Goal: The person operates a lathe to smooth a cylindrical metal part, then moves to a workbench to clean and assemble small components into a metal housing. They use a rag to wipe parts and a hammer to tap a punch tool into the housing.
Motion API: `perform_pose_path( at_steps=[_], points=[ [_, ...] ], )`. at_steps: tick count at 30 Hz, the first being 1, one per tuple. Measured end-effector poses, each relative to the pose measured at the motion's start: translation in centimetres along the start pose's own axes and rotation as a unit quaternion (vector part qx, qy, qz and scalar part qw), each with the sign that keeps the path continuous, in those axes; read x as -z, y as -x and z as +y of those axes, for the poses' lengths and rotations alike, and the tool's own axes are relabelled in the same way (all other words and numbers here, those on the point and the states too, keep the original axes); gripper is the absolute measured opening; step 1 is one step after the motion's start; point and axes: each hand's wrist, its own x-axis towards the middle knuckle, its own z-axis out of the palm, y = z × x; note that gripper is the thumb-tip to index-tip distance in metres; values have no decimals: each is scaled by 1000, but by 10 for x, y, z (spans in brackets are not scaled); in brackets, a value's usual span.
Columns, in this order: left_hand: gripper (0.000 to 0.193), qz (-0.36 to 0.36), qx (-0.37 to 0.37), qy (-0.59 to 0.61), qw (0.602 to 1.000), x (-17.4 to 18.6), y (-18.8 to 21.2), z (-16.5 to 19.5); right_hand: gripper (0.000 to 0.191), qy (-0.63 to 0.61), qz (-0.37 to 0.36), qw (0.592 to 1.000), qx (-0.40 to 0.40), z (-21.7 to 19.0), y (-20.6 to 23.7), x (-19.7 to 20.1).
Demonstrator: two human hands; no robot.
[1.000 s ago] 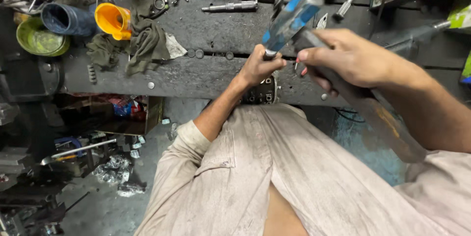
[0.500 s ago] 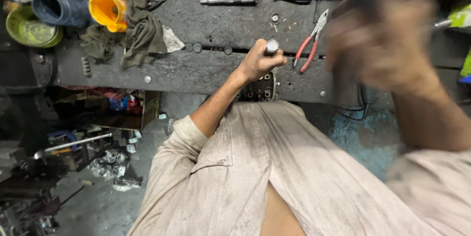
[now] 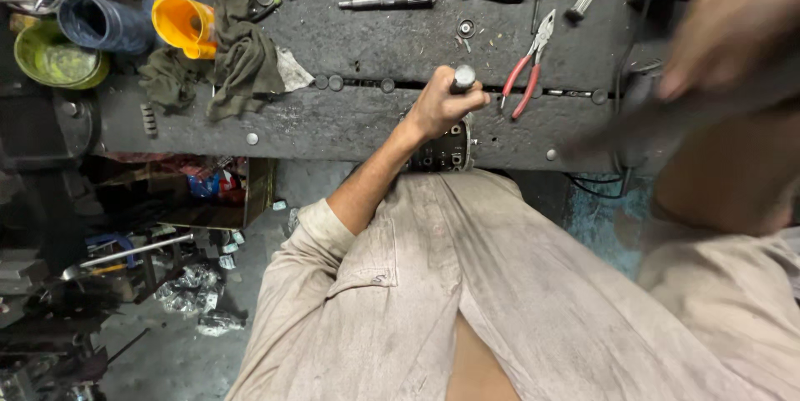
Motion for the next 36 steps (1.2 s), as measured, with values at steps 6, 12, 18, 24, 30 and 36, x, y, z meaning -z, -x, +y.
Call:
perform_pose_path(
  at_steps=[6,12,18,24,30,36],
  points=[
    [36,10,12,0,1000,1,-2,2,20,216,-9,975,-55,-1,-22,-10],
    [32,1,30,41,999,-3,3,-5,25,37,-169,900,-400,18,-25,-69],
    [28,19,0,18,1000,-6,2,-6,21,-4,-83,953,-293,31,-3,-26],
    [38,-27,6,13,1000,1,-1,-3,22,53,29,998,0,9,12,8],
    [36,-27,7,9,1000,-1,-2,3,22,241,-40,961,-127,2,-13,-25],
    [22,-17,70,86,994,1,4,11,27,-28,-162,872,-461,21,-12,-57]
  ],
)
